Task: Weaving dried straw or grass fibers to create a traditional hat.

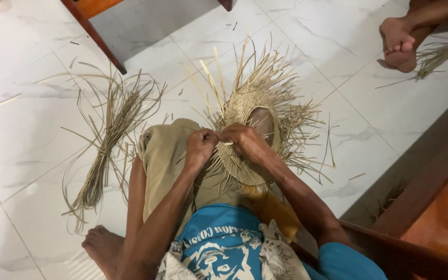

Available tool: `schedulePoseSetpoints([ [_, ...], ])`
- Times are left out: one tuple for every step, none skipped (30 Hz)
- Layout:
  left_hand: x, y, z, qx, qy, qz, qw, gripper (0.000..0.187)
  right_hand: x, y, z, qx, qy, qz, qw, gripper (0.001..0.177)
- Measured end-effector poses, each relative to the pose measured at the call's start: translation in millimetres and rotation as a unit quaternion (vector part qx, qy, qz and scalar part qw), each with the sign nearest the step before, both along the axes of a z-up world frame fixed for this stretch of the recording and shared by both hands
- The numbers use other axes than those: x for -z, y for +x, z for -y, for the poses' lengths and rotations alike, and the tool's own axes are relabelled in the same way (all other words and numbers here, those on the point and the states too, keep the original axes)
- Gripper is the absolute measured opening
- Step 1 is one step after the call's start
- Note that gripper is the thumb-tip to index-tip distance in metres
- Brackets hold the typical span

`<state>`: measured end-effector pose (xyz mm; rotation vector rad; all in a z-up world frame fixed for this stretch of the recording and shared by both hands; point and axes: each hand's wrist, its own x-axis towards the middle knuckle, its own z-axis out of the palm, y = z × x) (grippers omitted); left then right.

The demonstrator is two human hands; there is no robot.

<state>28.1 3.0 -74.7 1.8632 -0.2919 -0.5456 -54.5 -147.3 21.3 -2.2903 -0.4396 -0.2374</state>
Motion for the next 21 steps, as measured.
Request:
schedulePoseSetpoints([
  [-14.0,-3.6,-0.7,0.001,0.001,0.002,1.0,0.018,34.6,10.5,1.6,0.001,0.001,0.002,1.0,0.015],
  [-28.4,-6.0,0.9,0.021,0.048,0.087,0.995,0.016,68.0,22.6,5.5,0.059,-0.051,0.052,0.996,0.008],
  [-42.8,-8.4,2.6,0.04,0.096,0.172,0.98,0.016,101.2,35.2,9.8,0.115,-0.103,0.102,0.983,0.003],
  [-45.5,-9.2,2.6,0.042,0.094,0.174,0.979,0.016,115.9,42.9,12.7,0.117,-0.104,0.104,0.982,0.003],
  [-48.3,-10.1,2.3,0.047,0.1,0.169,0.979,0.015,130.4,50.6,15.4,0.133,-0.124,0.108,0.977,0.003],
  [-51.6,-10.6,1.5,0.05,0.106,0.165,0.979,0.018,144.0,59.6,18.1,0.146,-0.146,0.113,0.972,0.006],
  [-46.3,-9.7,-0.4,0.049,0.104,0.167,0.979,0.018,122.1,54.8,13.4,0.146,-0.147,0.115,0.972,0.006],
  [-40.6,-8.2,-2.1,0.041,0.091,0.118,0.988,0.018,100.9,49.6,8.5,0.177,-0.111,0.079,0.975,0.011],
  [-34.7,-6.8,-3.5,0.033,0.077,0.069,0.994,0.019,79.9,44.2,3.7,0.207,-0.074,0.042,0.975,0.018],
  [-34.4,-7.2,-2.3,0.035,0.077,0.07,0.994,0.019,76.4,39.3,5.3,0.209,-0.074,0.043,0.974,0.018],
  [-34.0,-7.7,-1.1,0.021,0.06,0.046,0.997,0.016,73.0,34.4,7.0,0.182,-0.047,0.004,0.982,0.018],
  [-33.4,-7.7,0.2,0.006,0.043,0.022,0.999,0.014,69.6,30.0,8.7,0.155,-0.02,-0.035,0.987,0.018],
  [-35.7,-7.8,1.3,0.008,0.043,0.023,0.999,0.014,77.5,28.0,8.7,0.157,-0.02,-0.033,0.987,0.018],
  [-38.6,-6.6,3.4,0.003,0.034,0.085,0.996,0.01,84.6,27.4,9.7,0.159,-0.024,-0.062,0.985,0.013],
  [-41.5,-5.0,5.4,-0.003,0.024,0.146,0.989,0.005,91.7,27.3,10.6,0.161,-0.028,-0.09,0.983,0.01],
  [-42.6,-6.6,4.9,-0.003,0.023,0.148,0.989,0.005,84.6,28.6,9.5,0.161,-0.028,-0.087,0.983,0.01],
  [-43.3,-8.0,4.6,-0.009,0.001,0.145,0.989,0.005,77.9,30.1,8.5,0.158,-0.008,-0.089,0.983,0.011],
  [-43.3,-12.8,2.5,-0.015,-0.017,0.138,0.99,0.005,72.5,27.9,5.7,0.155,0.015,-0.094,0.983,0.013],
  [-46.6,-15.1,2.6,-0.014,-0.016,0.138,0.99,0.005,72.9,29.5,7.5,0.156,0.017,-0.095,0.983,0.013],
  [-49.4,-17.5,2.9,-0.026,-0.031,0.073,0.997,0.007,73.5,30.6,9.4,0.149,0.024,-0.086,0.985,0.01],
  [-52.2,-19.9,2.8,-0.039,-0.046,0.007,0.998,0.009,74.2,31.8,11.0,0.143,0.031,-0.077,0.986,0.008],
])
